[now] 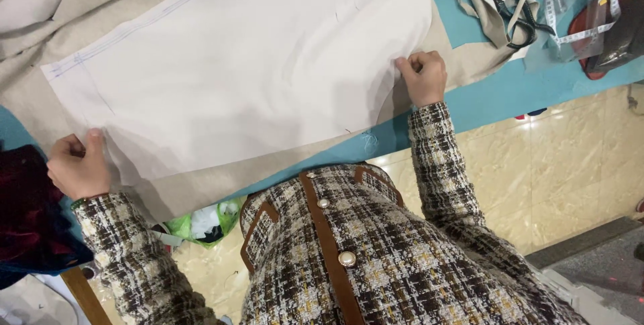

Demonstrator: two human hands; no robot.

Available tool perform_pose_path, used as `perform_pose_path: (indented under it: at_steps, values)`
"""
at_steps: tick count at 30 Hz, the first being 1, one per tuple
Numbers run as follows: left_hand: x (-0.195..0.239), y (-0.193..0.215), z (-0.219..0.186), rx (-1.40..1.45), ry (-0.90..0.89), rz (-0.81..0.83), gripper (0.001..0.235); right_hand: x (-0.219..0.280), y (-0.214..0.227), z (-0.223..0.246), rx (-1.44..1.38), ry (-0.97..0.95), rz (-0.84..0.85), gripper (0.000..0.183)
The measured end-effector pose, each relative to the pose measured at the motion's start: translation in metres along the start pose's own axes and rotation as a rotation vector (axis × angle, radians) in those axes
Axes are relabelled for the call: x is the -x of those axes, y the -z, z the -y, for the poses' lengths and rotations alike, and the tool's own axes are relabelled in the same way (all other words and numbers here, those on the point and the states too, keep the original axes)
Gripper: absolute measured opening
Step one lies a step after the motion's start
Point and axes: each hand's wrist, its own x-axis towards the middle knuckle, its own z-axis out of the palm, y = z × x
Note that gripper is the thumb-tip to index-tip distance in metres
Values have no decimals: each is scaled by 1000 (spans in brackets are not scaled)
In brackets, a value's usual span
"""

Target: Cutting out a garment piece from fabric using scissors following a paper pattern

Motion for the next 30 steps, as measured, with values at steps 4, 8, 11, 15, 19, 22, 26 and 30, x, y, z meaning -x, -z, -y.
perform_pose_path:
  at_steps: [4, 8, 11, 15, 19, 22, 26, 30]
  values:
    - [-6, -7, 4, -83, 53, -51, 39, 7, 9, 12, -58, -90, -12, 38]
    - [-11, -11, 25, -107, 48, -30, 31, 6, 9, 8, 83, -18, -88, 20]
    - [-14, 6, -5, -64, 82, 37, 24, -7, 24, 26, -80, 69, -117, 24]
    - [-31, 1, 2, -97, 4, 15, 25, -62, 31, 22, 59, 290, -173, 19]
    - [-53, -14, -4, -31, -146, -65, 23, -134, 18, 48, -43, 578, -27, 17]
    - [-60, -18, -19, 10, -236, -115, 27, -185, -17, 69, -36, 720, 66, 25]
    - [-56, -25, -33, -5, -275, -236, 23, -230, -74, 87, -73, 701, 126, 53]
    - [-47, -18, -53, 59, -217, -288, 23, -253, -107, 85, -82, 464, 275, 65]
